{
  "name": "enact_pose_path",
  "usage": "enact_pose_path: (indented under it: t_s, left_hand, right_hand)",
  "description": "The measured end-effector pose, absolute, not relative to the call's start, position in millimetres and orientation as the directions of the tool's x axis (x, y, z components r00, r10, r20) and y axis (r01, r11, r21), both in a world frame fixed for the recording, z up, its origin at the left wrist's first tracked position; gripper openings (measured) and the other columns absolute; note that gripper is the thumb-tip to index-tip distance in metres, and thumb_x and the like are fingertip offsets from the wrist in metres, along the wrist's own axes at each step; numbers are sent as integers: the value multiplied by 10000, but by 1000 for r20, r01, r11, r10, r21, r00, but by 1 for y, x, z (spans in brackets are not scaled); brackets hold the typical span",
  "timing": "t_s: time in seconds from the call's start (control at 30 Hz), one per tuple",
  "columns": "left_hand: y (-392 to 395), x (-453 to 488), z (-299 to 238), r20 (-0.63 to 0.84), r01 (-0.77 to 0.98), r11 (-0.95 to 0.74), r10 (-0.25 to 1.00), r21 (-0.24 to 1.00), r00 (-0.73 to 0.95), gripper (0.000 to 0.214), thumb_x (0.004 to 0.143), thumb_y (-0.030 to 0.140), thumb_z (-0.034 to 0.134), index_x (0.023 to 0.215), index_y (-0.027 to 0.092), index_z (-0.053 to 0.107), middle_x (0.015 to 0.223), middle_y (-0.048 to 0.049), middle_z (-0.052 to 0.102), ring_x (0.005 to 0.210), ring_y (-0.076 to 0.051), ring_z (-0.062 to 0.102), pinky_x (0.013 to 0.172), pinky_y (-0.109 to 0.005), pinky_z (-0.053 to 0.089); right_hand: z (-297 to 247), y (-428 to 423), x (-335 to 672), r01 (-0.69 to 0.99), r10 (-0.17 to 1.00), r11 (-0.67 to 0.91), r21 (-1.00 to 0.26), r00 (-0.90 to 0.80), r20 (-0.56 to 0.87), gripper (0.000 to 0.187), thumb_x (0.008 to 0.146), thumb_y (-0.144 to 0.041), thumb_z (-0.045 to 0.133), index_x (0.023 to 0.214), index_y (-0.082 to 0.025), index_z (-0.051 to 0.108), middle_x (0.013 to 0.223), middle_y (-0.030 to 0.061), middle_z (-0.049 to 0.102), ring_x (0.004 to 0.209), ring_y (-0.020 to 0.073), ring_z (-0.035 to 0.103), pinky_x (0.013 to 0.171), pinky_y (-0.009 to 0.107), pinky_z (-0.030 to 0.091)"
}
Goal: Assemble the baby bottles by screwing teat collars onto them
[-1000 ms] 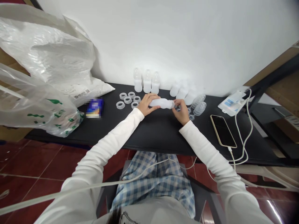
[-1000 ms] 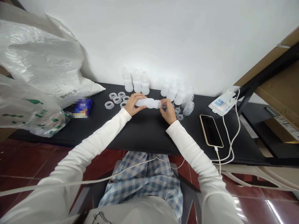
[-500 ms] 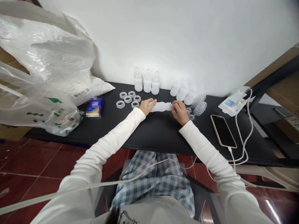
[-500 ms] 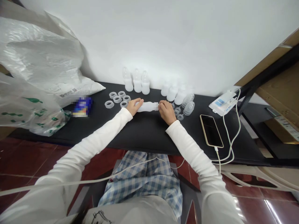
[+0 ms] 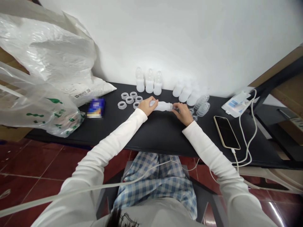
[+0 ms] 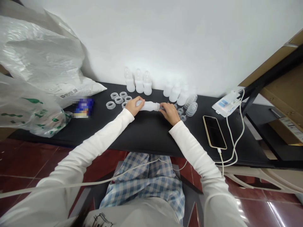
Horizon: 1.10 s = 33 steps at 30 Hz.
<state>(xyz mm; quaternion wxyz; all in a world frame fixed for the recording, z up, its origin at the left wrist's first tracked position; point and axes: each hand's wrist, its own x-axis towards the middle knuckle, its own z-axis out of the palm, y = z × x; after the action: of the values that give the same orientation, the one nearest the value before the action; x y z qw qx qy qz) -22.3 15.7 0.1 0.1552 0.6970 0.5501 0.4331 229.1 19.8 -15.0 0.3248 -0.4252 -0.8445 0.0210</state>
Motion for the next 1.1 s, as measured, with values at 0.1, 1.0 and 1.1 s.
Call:
enact_pose_path:
  t_s: [0.1,1.0,1.1]
  left_hand:
    - [15,-24,2,474,633,-409,877,657,73,234,904,443,570,832,227,628,882,-34,736,818,-205,664,762,-288,464]
    - [21,-29,0,472,596,-427,877,680,91,254,947,393,493,898,203,654,943,-12,758,882,-180,696,833,-277,486]
    - [22,-30,0,475,565,-469,868,679,149,253,946,391,494,909,200,657,949,-12,755,892,-170,691,858,-271,495]
  right_hand:
    - [-15,20,229,702,740,631,-330,-418,527,169,944,-352,605,1078,-251,628,896,60,693,845,249,614,812,384,461]
    - [1,5,222,693,727,654,-302,-467,503,653,919,-540,583,1455,-205,421,1353,142,622,1116,306,619,990,468,410]
    - [-2,7,222,700,720,657,-280,-472,510,500,933,-490,577,1340,-203,526,1268,132,659,1080,294,629,960,450,413]
